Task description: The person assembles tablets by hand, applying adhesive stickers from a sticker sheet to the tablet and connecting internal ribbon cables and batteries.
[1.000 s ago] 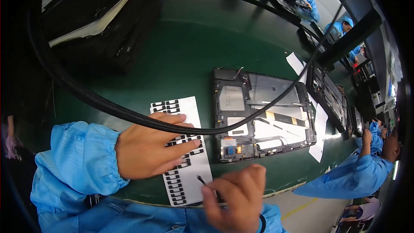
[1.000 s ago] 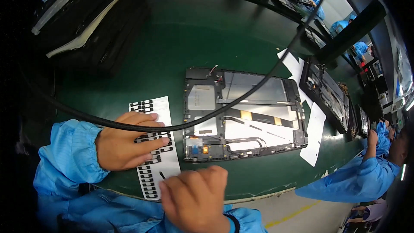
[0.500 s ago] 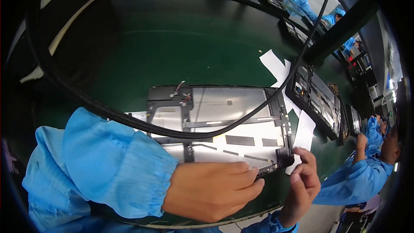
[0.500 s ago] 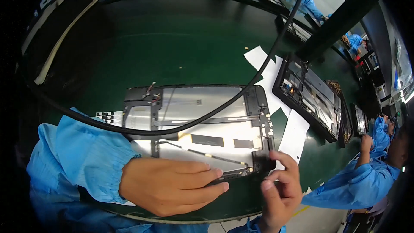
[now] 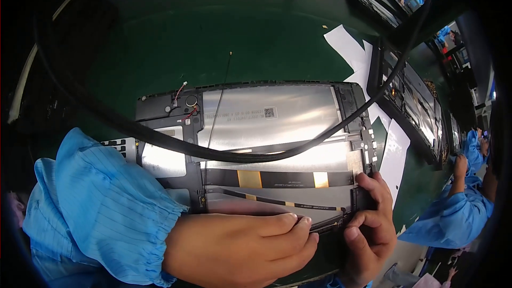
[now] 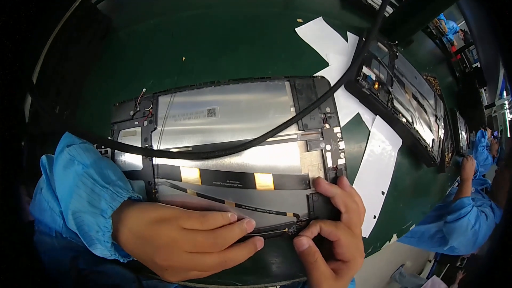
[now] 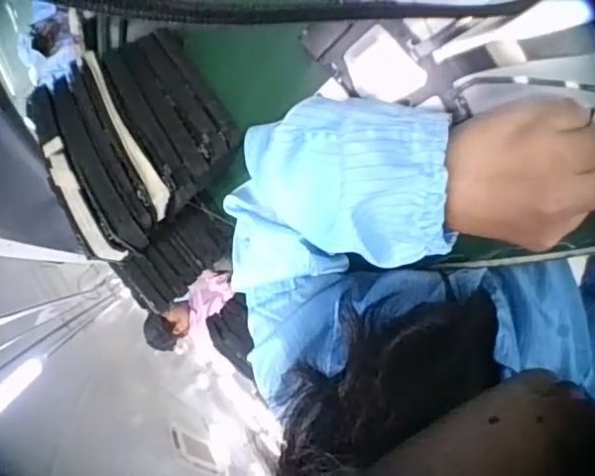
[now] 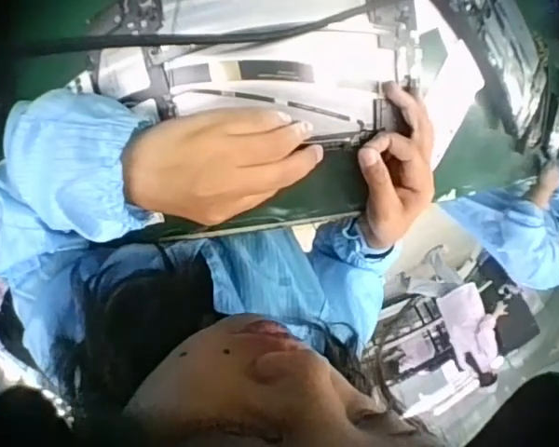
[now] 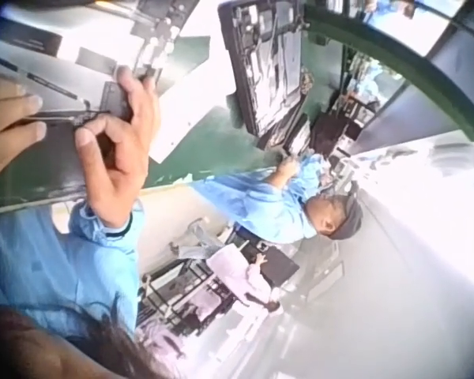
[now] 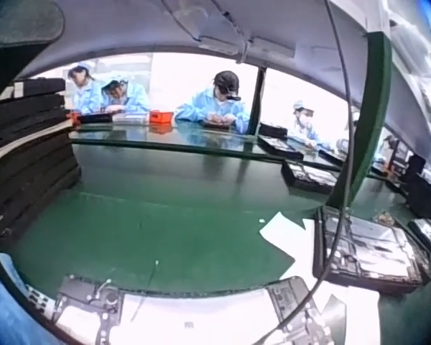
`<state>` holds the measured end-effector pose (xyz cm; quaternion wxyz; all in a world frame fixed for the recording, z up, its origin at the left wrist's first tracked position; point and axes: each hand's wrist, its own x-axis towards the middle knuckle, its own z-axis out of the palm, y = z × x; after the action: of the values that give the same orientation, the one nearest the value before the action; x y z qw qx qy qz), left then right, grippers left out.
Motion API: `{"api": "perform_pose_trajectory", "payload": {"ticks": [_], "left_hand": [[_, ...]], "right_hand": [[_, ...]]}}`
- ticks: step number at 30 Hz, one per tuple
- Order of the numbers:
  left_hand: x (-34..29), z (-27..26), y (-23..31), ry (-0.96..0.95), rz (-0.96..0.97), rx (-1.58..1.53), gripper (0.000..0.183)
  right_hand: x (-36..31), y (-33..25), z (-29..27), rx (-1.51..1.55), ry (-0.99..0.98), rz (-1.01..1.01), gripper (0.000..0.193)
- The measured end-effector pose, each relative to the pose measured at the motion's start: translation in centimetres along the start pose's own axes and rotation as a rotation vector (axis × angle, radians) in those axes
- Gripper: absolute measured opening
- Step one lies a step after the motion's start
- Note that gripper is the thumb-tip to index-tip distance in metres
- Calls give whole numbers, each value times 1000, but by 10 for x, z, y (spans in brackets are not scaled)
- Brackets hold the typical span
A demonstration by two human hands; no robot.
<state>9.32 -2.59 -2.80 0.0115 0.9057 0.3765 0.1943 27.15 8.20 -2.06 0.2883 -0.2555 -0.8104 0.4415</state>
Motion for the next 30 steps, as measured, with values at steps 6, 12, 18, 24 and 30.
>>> {"api": "perform_pose_trajectory", "payload": {"ticks": [6, 12, 18, 24, 30], "left_hand": [[11, -11, -1, 78, 16, 70, 36], [18, 8, 2, 101, -13, 172, 40], [16, 6, 4, 76, -41, 120, 40], [15, 3, -1, 60, -36, 142, 41], [18, 32, 14, 457, -294, -198, 40]], "right_hand": [[-3, -3, -2, -81, -6, 8, 9], [-3, 1, -5, -93, 51, 37, 7], [-12, 4, -8, 173, 220, 114, 16], [-3, 2, -7, -112, 57, -18, 17], [-1, -2, -8, -253, 40, -91, 17]]}}
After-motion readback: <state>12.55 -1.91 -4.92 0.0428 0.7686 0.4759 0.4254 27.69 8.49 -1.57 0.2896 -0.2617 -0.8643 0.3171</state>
